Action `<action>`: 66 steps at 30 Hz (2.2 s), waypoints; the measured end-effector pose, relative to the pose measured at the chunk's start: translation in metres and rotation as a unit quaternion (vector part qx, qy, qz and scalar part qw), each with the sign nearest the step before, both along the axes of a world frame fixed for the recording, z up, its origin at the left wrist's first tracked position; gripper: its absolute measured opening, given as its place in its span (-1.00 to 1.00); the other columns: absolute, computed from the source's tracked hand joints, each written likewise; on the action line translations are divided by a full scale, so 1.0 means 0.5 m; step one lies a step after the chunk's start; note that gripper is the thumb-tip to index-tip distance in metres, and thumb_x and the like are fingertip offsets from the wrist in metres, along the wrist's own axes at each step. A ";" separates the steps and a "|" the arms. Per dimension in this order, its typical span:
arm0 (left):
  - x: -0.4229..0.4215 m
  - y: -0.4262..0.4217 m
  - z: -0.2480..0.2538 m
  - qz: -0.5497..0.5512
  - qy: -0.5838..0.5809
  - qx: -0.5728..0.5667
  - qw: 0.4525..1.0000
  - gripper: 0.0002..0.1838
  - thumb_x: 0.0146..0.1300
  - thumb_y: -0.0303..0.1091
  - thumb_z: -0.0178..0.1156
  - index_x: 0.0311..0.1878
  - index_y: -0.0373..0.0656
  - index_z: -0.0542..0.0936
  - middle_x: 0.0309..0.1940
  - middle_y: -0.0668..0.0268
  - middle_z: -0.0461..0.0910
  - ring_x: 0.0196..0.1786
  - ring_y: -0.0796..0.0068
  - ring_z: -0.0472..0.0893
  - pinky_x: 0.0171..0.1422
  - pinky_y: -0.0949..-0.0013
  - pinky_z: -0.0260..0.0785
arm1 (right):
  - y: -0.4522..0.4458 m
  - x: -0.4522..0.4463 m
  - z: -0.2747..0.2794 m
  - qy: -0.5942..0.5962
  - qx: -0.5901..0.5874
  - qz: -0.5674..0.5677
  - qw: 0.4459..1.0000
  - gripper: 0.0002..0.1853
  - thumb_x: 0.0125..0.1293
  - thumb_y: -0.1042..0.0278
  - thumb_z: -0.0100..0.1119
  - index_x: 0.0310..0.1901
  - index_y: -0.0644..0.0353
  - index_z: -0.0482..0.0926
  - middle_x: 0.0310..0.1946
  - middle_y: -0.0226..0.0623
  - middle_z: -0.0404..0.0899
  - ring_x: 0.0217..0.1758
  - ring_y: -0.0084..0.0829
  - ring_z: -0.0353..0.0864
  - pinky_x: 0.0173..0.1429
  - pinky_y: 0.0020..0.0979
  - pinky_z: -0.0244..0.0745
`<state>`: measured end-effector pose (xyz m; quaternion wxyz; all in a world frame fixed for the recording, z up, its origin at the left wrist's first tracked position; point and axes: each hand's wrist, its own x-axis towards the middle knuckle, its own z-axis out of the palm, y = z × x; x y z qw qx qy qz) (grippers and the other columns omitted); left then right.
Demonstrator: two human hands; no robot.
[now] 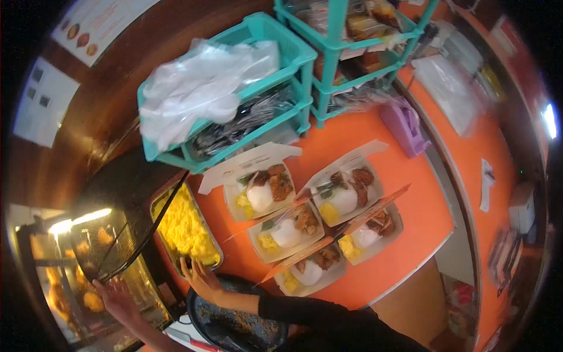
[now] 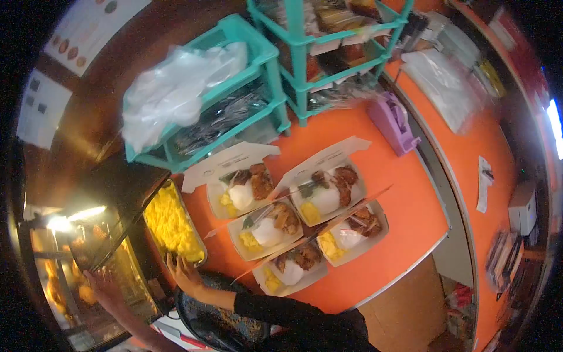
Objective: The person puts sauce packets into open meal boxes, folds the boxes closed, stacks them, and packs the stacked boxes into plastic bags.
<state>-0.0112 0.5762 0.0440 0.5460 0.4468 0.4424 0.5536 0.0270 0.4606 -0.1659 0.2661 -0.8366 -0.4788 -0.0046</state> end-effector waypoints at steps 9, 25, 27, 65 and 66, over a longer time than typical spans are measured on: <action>-0.127 -0.046 -0.113 -0.169 -0.010 -0.117 0.979 -0.67 0.43 -0.03 0.11 -0.12 -0.14 0.54 -0.33 0.39 0.56 -0.30 0.56 0.49 -0.16 0.44 0.37 | -0.330 0.060 0.163 0.087 0.243 0.143 0.956 -0.77 0.10 0.33 0.30 -0.19 0.11 0.56 -0.28 -0.28 0.52 -0.20 -0.23 0.53 -0.16 -0.19 0.39; -0.069 -0.452 -0.287 -0.026 0.120 -0.114 0.986 -0.63 0.36 -0.25 0.12 0.16 -0.15 0.39 0.00 0.27 0.45 -0.04 0.43 0.52 0.00 0.41 0.34 | -0.974 0.570 0.177 -0.066 -0.133 -0.088 0.985 -0.60 0.13 0.39 0.20 0.06 0.04 0.51 -0.31 -0.13 0.66 -0.25 -0.05 0.64 -0.19 -0.07 0.52; -0.002 -0.609 -0.264 -0.206 0.340 0.306 0.865 -0.82 0.35 -0.38 0.10 -0.03 -0.20 0.48 -0.11 0.26 0.42 -0.07 0.40 0.46 0.04 0.30 0.35 | -1.021 0.513 0.228 0.050 -0.229 -0.164 0.958 -0.46 0.15 0.32 0.25 0.21 -0.02 0.41 -0.30 -0.05 0.64 -0.28 0.05 0.62 -0.22 -0.01 0.48; 0.167 -1.040 -0.493 -0.418 0.321 0.020 0.850 -0.54 0.50 -0.24 -0.01 0.34 -0.29 0.37 0.09 0.13 0.47 0.14 0.25 0.53 0.23 0.29 0.38 | -1.224 0.382 -0.067 0.372 0.095 -0.250 0.889 -0.67 0.41 0.16 0.14 -0.14 0.35 0.53 -0.34 -0.18 0.52 -0.31 -0.43 0.54 -0.19 -0.38 0.46; 0.172 -1.033 -0.482 -0.445 0.313 0.006 0.839 -0.53 0.49 -0.23 0.00 0.35 -0.28 0.35 0.14 0.13 0.45 0.17 0.25 0.51 0.28 0.29 0.36 | -1.218 0.389 -0.060 0.372 0.095 -0.248 0.889 -0.67 0.41 0.16 0.14 -0.14 0.35 0.53 -0.34 -0.18 0.52 -0.31 -0.43 0.54 -0.19 -0.38 0.46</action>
